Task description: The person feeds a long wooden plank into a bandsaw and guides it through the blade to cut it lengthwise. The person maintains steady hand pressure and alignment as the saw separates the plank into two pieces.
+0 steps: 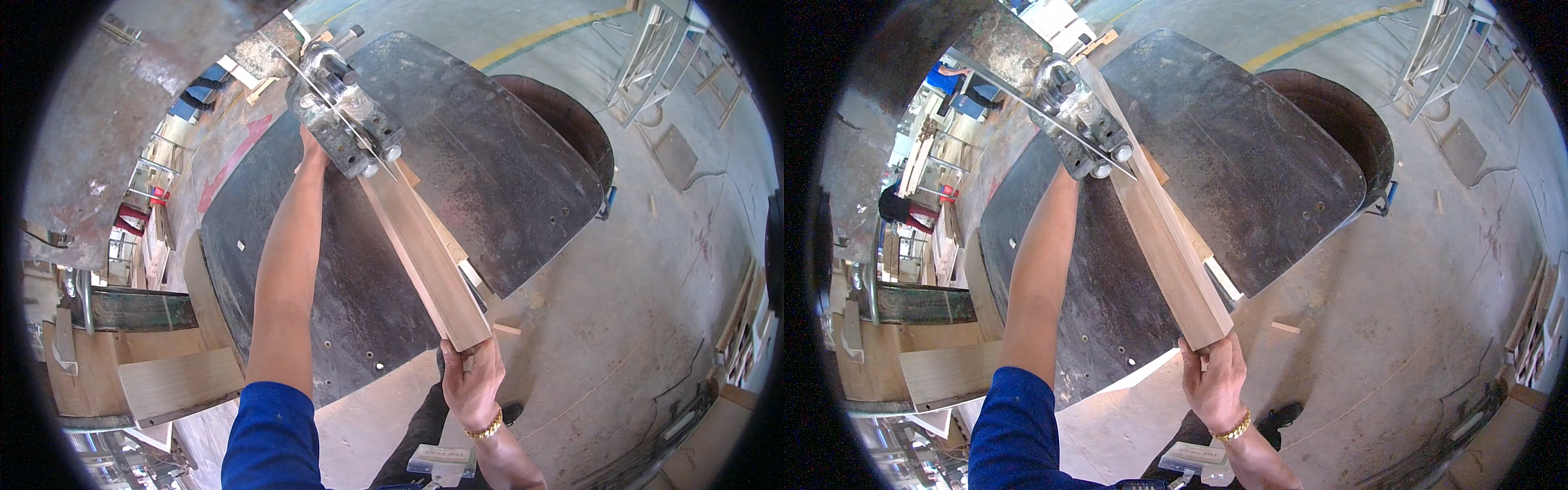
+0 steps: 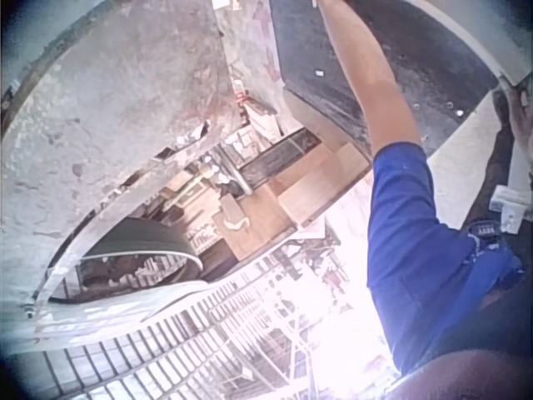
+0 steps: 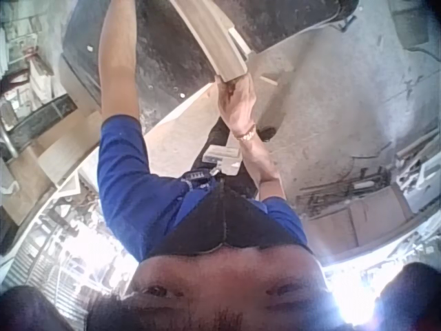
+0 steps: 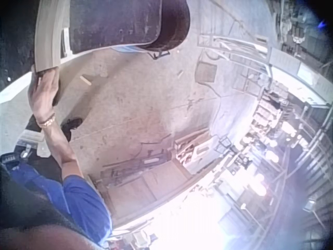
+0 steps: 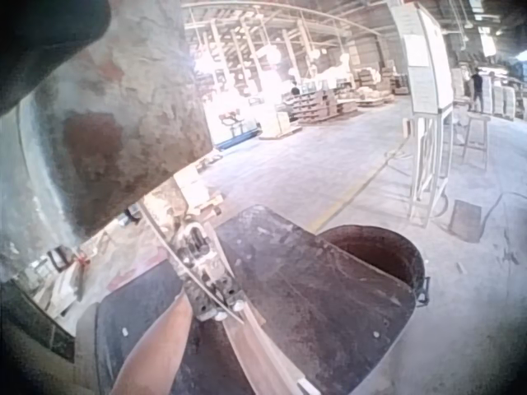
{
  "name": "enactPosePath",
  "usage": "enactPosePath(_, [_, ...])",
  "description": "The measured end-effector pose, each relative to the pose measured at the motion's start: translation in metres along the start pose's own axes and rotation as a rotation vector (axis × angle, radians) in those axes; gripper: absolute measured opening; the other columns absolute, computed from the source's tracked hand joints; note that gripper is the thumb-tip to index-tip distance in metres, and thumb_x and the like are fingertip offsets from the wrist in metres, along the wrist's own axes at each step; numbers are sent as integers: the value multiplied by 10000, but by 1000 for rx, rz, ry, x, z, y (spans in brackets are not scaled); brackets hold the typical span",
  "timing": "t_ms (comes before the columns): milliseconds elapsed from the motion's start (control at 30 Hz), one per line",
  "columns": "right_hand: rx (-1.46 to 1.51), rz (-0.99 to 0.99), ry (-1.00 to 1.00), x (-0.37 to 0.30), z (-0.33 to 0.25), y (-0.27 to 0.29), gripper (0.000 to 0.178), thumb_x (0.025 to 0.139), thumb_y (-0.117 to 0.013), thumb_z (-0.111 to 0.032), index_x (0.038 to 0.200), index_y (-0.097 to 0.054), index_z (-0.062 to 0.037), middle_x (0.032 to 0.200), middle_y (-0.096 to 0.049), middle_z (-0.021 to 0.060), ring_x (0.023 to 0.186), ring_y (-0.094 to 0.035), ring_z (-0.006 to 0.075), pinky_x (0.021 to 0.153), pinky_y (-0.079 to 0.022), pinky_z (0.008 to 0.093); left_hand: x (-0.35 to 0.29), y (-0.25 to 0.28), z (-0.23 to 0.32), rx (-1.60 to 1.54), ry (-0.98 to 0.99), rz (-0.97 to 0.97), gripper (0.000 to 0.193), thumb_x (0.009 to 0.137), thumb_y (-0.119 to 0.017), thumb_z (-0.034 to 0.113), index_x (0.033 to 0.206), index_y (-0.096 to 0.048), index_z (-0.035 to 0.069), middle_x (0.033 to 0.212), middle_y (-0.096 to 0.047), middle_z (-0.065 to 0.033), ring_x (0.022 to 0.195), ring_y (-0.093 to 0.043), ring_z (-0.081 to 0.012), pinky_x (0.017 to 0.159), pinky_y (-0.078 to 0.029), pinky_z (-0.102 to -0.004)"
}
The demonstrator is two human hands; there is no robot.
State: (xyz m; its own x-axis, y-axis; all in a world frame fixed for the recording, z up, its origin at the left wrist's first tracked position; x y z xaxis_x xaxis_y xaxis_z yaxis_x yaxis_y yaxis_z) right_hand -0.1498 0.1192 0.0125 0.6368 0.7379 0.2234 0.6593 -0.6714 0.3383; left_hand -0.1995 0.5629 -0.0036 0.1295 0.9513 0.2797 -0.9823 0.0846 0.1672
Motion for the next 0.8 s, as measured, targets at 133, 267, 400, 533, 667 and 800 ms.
enactPosePath(133, [-5, -6, 10, 0, 1, 0, 267, 801, -709, -28, 942, -492, 39, 763, -536, 124, 589, -597, 221, 475, -470, 322, 2, 1, -3, 25, 17, 1, 515, 836, -654, 303, 1244, -542, 9, 1181, -610, -131, 1045, -579, -200, 892, -450, -345])
enactPosePath(267, [-7, -21, 0, 2, 0, 0, 273, 799, -710, -23, 942, -487, 44, 769, -541, 135, 603, -609, 234, 472, -480, 326, 3, 3, -6, 50, 36, -2, 520, 834, -657, 306, 1246, -542, 10, 1186, -609, -133, 1049, -578, -200, 895, -449, -346])
enactPosePath(400, [-21, -20, 16, 5, -2, 1, 280, 795, -710, -20, 946, -485, 47, 772, -539, 142, 606, -611, 247, 474, -485, 329, 4, 3, -10, 73, 55, -6, 526, 831, -659, 309, 1248, -542, 10, 1190, -608, -134, 1053, -577, -200, 897, -448, -347])
enactPosePath(533, [-17, -30, 14, 7, -3, 0, 286, 795, -709, -18, 952, -479, 50, 778, -542, 148, 611, -615, 251, 476, -489, 331, 6, 5, -12, 98, 73, -8, 532, 828, -661, 312, 1250, -541, 11, 1195, -607, -135, 1057, -576, -200, 899, -447, -347])
enactPosePath(667, [28, 4, -82, 5, -6, -2, 242, 817, -712, -72, 935, -523, 23, 746, -578, 136, 586, -567, 221, 549, -464, 323, 9, 9, -13, 132, 91, -4, 538, 825, -664, 315, 1252, -541, 11, 1200, -606, -137, 1061, -575, -199, 902, -446, -348])
enactPosePath(800, [-8, 12, -56, 7, -3, -3, 239, 817, -713, -68, 930, -523, 22, 739, -572, 128, 580, -559, 212, 544, -460, 316, 8, 1, -17, 243, 32, 2, 520, 834, -653, 306, 1244, -542, 7, 1202, -603, -133, 1050, -580, -205, 890, -454, -359])
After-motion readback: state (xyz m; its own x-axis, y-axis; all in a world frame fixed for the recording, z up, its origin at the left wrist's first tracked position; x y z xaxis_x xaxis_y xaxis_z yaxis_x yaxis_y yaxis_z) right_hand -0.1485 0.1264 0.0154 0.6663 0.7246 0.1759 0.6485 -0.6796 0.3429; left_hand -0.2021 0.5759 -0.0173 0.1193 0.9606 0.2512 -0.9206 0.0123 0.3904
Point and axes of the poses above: each hand's wrist, its own x-axis towards the middle knuckle, its own y-axis out of the back of the hand, z = x × y, the point moved 1 cm from there along x, towards the middle knuckle
